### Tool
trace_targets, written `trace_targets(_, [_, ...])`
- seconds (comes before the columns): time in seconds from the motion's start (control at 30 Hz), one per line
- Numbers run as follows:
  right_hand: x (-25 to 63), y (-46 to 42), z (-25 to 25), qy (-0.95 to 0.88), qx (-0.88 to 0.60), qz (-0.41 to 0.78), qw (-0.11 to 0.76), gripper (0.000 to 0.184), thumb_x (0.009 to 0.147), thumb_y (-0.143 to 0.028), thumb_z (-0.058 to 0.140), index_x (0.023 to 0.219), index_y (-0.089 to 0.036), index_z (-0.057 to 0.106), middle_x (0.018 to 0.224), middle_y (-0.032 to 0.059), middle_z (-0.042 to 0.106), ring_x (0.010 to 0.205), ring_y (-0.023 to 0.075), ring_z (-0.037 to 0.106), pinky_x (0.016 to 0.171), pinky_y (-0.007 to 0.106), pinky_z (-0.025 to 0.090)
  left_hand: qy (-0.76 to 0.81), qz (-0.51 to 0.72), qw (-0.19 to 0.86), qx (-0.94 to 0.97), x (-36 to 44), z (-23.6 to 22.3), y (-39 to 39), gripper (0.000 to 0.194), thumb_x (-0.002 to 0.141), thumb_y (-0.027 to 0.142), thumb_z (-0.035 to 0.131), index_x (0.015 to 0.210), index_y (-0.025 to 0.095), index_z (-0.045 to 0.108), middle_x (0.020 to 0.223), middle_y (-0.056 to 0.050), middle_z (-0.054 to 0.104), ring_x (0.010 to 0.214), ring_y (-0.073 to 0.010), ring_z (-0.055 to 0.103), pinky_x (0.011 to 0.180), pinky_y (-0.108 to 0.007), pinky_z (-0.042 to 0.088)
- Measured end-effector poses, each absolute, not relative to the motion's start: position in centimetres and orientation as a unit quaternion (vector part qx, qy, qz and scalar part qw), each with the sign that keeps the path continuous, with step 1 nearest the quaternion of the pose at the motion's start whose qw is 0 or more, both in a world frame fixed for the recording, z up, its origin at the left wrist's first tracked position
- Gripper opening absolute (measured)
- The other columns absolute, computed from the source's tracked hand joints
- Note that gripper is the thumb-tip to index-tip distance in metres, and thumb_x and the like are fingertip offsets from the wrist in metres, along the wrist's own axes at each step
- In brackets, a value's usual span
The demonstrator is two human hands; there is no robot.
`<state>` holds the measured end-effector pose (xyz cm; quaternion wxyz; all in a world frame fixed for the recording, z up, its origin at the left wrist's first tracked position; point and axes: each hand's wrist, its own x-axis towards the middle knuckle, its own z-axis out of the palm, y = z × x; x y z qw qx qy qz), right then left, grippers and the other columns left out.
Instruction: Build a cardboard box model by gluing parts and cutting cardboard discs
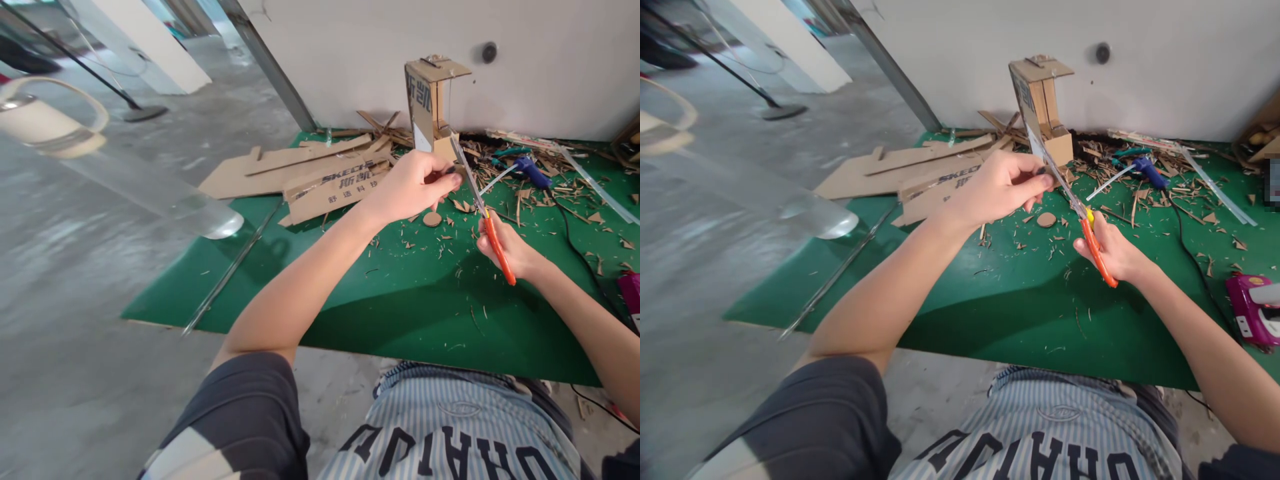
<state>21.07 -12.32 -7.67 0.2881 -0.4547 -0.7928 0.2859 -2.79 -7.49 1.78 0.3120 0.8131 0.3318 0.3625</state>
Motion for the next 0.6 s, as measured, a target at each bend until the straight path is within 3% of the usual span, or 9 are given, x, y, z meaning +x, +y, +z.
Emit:
trace_targets(0.13, [21.3,-12.3,-7.8,-0.786,-0.439,0.329,0.287,0.052,0.089,-0.077,0.046,0.093,-0.026,0.036,0.071,-0.0031,0.045,0.06,0.0153,0.039,0.057,0.036,0.036,0.329,0.379,0.3,0.811,-2.9,1.8,-7.4,0.03,0.092,0.025,0.071,0.067,0.017,0.056,0.053,0.005,0.048,0.047,-0.0085,0.051,0.055,-0.025,0.046])
trace_targets(0.27, [21.4,-12.3,-8.0,-0.769,-0.411,0.371,0.319,0.059,0.086,-0.084,0.047,0.097,-0.026,0.04,0.077,-0.0007,0.046,0.066,0.0167,0.042,0.058,0.036,0.037,0.328,0.366,0.364,0.791,-2.3,1.5,-7.5,0.028,0.096,0.03,0.066,0.074,0.017,0.058,0.056,0.004,0.051,0.048,-0.0083,0.052,0.053,-0.024,0.045])
trace_targets(0.6, [21.4,-12.3,-8.4,-0.744,-0.405,0.414,0.332,0.06,0.088,-0.082,0.048,0.109,-0.025,0.046,0.088,0.0019,0.054,0.072,0.0173,0.049,0.068,0.039,0.044,0.317,0.4,0.455,0.73,-1.4,0.4,-7.2,0.034,0.101,0.035,0.059,0.073,0.017,0.052,0.063,0.004,0.055,0.05,-0.0048,0.054,0.053,-0.019,0.044])
